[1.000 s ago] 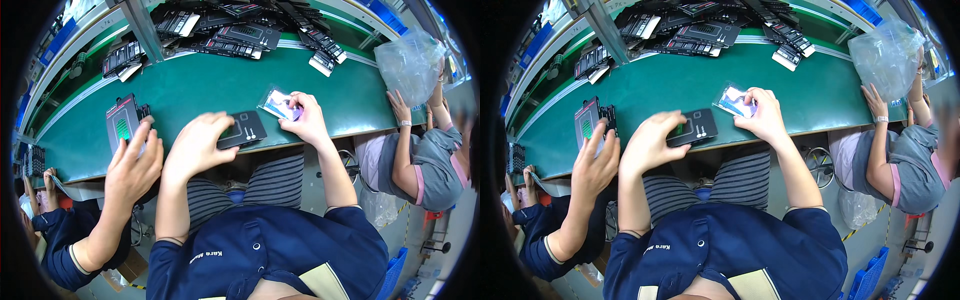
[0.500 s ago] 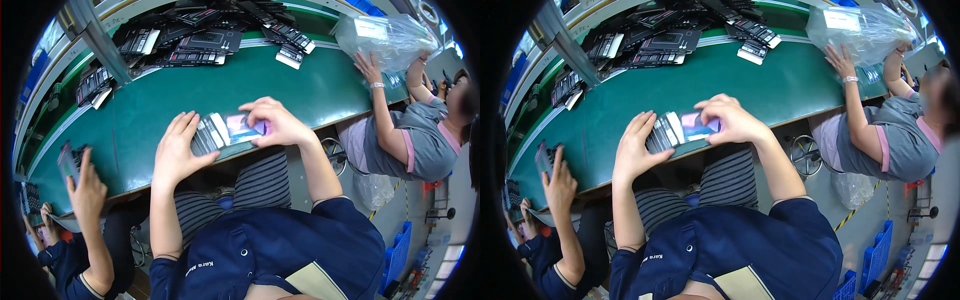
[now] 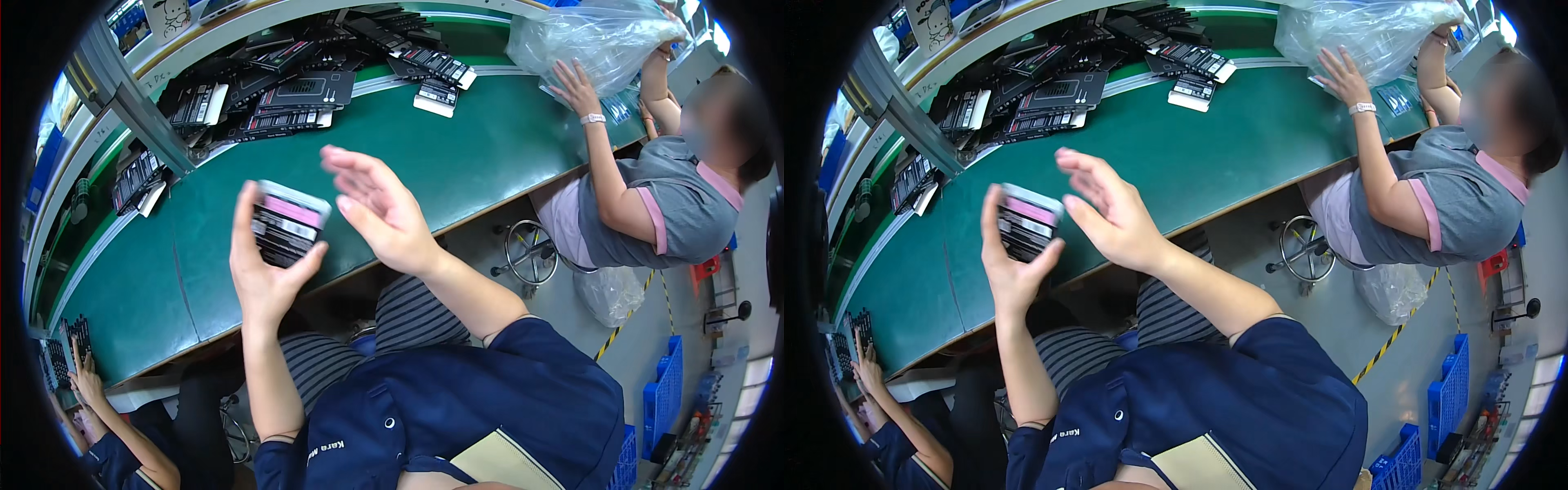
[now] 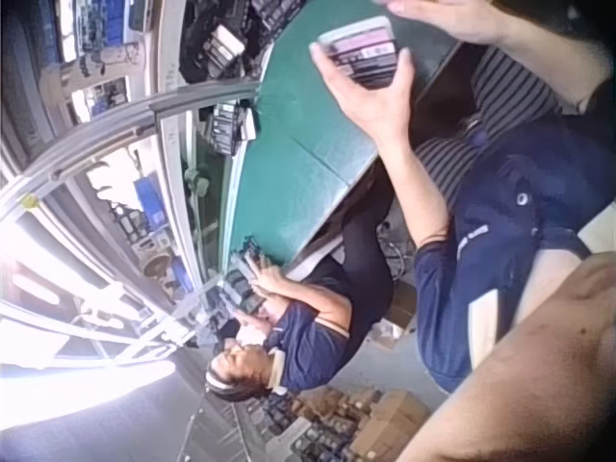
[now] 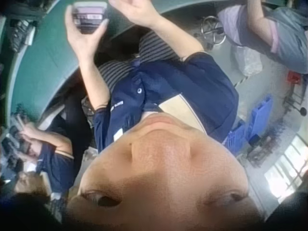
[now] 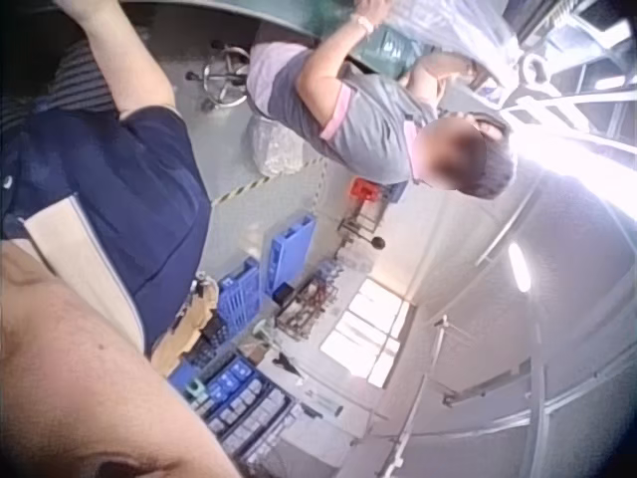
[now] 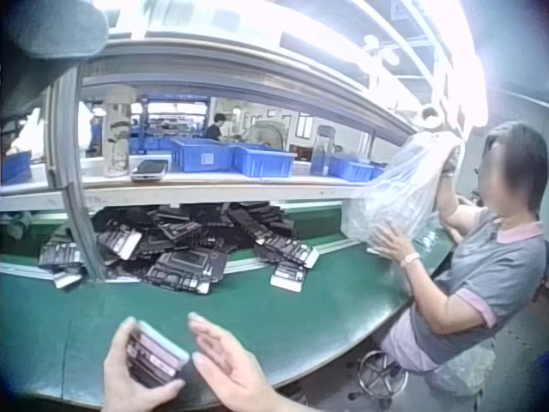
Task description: The person picks up small black electronic components from a large cardboard box and places them into clear plastic sleeves. They then place the packaged items onto a green workbench, stacking them alongside other packaged units. The person repeats this process, handling items one at a time.
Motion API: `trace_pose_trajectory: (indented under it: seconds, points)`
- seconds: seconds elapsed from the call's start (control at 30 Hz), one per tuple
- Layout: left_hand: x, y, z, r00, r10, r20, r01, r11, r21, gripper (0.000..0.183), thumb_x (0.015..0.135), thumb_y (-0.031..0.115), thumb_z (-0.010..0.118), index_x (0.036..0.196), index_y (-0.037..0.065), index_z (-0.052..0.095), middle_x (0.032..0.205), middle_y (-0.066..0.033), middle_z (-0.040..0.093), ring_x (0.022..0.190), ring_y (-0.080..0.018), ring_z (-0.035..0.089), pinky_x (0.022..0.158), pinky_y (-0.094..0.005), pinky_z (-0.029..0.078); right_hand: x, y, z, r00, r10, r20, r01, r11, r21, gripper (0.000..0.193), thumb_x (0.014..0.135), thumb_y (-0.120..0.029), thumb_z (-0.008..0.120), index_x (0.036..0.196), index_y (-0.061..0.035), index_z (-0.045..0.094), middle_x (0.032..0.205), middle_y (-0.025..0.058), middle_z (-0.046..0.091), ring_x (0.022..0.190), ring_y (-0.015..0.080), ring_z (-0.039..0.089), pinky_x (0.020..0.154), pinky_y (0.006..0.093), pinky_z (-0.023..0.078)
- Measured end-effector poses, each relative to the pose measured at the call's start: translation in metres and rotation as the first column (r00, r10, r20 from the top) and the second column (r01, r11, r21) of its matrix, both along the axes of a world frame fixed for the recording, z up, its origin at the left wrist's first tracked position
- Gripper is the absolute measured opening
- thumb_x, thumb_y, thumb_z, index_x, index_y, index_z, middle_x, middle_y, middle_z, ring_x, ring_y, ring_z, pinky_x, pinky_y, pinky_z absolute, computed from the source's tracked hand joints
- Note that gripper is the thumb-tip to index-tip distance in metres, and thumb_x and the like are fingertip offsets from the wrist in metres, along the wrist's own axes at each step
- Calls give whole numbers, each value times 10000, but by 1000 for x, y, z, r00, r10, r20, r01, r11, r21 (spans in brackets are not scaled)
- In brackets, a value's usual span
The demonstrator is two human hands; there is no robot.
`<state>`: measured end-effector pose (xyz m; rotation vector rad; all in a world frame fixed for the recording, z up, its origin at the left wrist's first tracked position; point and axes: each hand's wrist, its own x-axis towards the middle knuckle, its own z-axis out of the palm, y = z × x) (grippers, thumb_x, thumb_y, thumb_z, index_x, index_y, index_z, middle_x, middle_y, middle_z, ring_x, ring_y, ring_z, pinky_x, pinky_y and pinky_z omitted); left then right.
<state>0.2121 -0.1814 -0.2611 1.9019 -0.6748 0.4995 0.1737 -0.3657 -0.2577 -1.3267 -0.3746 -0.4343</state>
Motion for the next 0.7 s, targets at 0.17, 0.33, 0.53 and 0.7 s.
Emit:
trace_pose_trajectory:
  seconds: [0.17,0.33,0.53,0.7]
  points:
    - [-8,-24,-30,994,82,77,-56,955,-291,1123,627,173,924,1516,47,251,1355,-181,490,1164,-280,549,994,-396,453,-4,28,16,967,-196,161,234,937,-262,222,972,-58,592,1175,18,637,1039,126,704,890,185,686,798,282,548]
    - [-9,-16,-44,978,119,172,-78,970,-229,1066,640,241,921,1484,43,301,1367,-181,485,1185,-293,541,1009,-400,441,8,16,17,820,-87,565,414,773,-481,194,875,-10,690,1068,8,679,1030,196,707,949,296,714,813,375,570]
    - [-13,-16,-42,983,87,160,-34,950,-309,906,607,216,969,1282,87,379,1137,-141,567,984,-229,610,821,-364,517,-3,23,20,959,224,-175,-204,971,125,367,974,-38,535,1334,28,500,1103,146,693,980,187,677,880,324,529]
    - [-24,-10,-9,968,-247,-38,141,664,-735,420,873,25,741,1092,85,388,1128,-145,580,1001,-163,572,887,-275,463,4,60,-10,982,-133,137,132,991,12,180,987,-25,504,1146,14,577,1102,162,668,992,211,650,899,319,502]
